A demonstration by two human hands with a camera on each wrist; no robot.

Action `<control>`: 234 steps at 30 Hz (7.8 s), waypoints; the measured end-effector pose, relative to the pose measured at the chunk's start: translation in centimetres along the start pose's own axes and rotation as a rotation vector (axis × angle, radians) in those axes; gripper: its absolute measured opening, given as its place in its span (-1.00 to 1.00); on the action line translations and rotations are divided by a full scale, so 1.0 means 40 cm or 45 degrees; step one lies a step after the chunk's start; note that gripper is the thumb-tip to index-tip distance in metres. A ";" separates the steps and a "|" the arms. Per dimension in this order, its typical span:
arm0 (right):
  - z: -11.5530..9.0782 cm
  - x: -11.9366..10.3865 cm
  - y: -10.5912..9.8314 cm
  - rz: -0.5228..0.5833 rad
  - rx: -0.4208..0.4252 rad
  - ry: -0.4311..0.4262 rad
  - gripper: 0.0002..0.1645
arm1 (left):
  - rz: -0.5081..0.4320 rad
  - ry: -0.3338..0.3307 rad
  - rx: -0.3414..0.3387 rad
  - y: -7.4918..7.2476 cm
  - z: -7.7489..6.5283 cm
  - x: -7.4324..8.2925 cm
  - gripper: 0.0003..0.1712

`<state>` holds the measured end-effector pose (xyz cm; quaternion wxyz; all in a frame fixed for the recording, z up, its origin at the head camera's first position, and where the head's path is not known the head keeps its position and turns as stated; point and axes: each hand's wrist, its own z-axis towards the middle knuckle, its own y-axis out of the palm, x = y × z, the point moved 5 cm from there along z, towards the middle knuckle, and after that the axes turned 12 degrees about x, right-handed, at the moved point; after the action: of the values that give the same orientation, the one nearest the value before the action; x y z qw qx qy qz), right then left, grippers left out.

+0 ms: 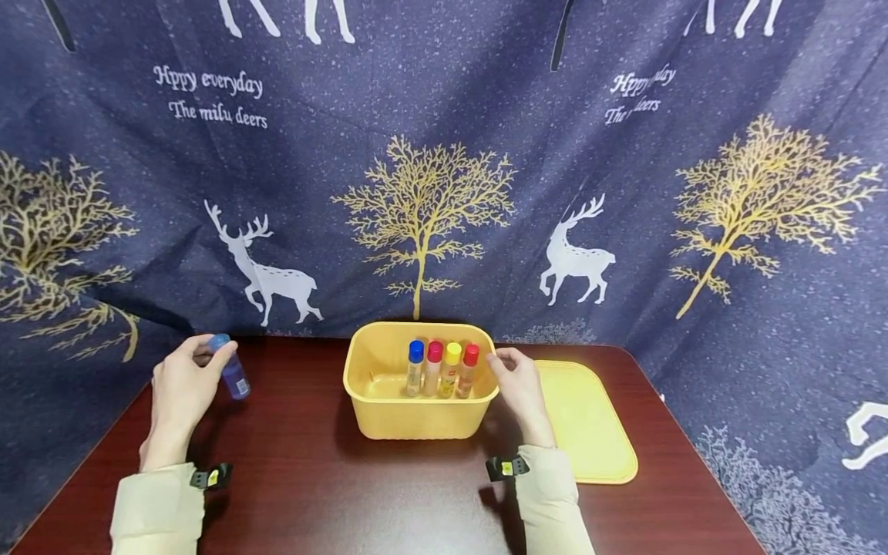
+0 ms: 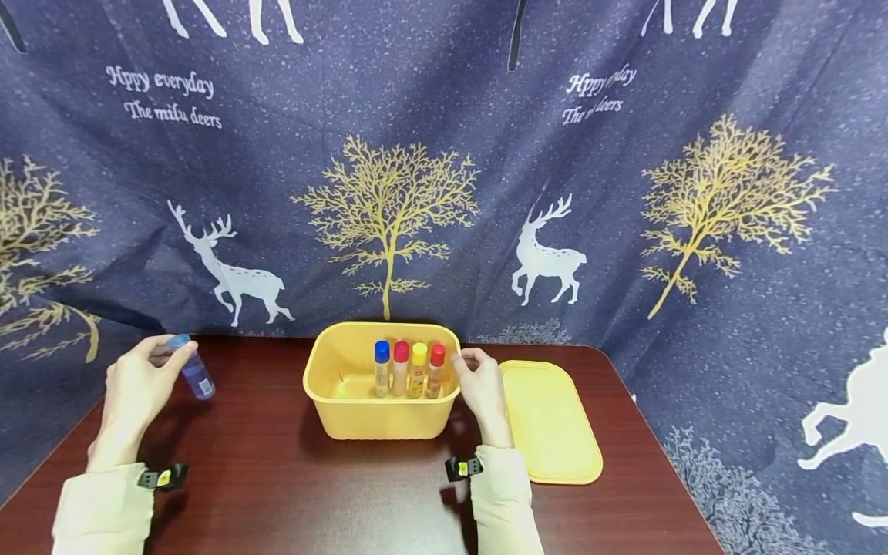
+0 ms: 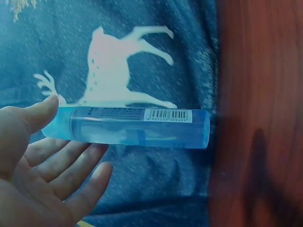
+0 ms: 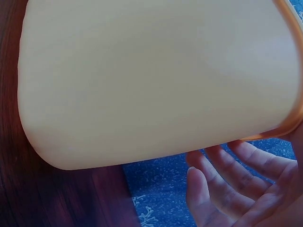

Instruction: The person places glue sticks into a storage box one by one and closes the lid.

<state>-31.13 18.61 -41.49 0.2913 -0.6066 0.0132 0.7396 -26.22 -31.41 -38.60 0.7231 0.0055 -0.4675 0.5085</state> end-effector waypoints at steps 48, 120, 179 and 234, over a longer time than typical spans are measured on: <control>-0.011 0.000 0.007 0.081 -0.055 0.062 -0.65 | -0.354 0.536 -0.386 0.040 -0.004 0.501 -0.52; -0.001 0.003 0.006 0.050 0.000 0.001 -0.71 | 0.258 0.846 -1.187 0.415 -0.088 0.474 -0.95; -0.004 -0.004 0.010 0.105 -0.035 0.054 -0.68 | 0.059 0.556 -0.840 0.301 -0.096 0.456 -0.45; -0.005 0.000 0.008 0.061 -0.044 0.039 -0.68 | -0.254 -0.165 -0.428 0.276 -0.178 0.257 -0.72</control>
<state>-31.11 18.27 -41.65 0.2628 -0.6223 0.0193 0.7371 -29.15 -15.13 -40.79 0.7289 -0.0363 -0.5886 0.3479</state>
